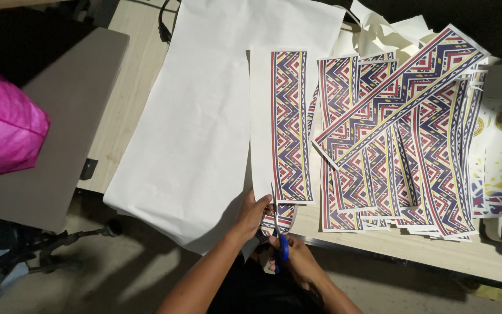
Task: The person uses blue-handled scissors to cut a large sheet of patterned paper into smaller rectangular strips. They repeatedly align the paper on a table, cut along the edges, and separate the cut pieces from the main sheet.
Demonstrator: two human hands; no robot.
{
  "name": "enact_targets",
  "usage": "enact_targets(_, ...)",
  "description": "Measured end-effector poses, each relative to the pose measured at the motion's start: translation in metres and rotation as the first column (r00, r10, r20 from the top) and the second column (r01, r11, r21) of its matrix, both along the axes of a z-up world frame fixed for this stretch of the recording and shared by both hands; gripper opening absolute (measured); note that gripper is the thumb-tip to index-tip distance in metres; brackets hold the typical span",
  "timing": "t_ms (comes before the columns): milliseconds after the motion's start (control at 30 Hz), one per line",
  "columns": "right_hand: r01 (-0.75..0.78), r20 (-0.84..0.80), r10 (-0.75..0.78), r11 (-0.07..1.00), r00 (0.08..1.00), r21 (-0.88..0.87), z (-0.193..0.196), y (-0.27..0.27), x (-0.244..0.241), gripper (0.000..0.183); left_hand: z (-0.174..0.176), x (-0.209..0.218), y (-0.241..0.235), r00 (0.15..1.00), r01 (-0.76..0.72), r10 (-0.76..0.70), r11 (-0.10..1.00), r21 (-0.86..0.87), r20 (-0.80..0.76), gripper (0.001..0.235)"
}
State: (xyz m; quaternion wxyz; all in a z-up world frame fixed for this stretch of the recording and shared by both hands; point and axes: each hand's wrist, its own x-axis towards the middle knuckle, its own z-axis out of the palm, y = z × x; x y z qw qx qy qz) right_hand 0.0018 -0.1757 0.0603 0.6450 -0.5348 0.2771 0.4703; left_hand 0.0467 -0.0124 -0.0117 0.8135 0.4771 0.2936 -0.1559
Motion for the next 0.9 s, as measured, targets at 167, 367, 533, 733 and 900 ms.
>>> enact_targets(167,-0.052,0.150,0.047,0.998,0.988,0.031,-0.020,-0.007,-0.010,0.030,-0.003,-0.002,0.003,1.000,0.028,-0.028,0.997,0.067,-0.005,0.037)
enact_targets(367,-0.108,0.175,0.106,0.994,0.979,0.005,-0.011,-0.010,-0.008,0.033,0.017,0.024,0.026,0.990,0.040,-0.099,0.887,0.459,0.104,0.069)
enact_targets(533,-0.044,0.114,0.038,0.998,0.993,0.046,-0.010,-0.014,-0.006,0.034,0.016,0.034,0.038,0.937,0.240,-0.326,0.861,0.448,0.123,0.062)
enact_targets(733,-0.041,0.087,0.038,0.998,0.996,0.038,-0.003,-0.010,0.006,0.037,0.081,0.033,0.034,0.932,0.361,-0.346,0.898,0.250,-0.105,0.065)
enact_targets(900,0.051,-0.012,-0.051,0.999,0.999,0.012,0.008,-0.001,0.022,0.042,0.034,0.021,0.032,0.927,0.293,-0.341,0.919,0.262,0.157,0.067)
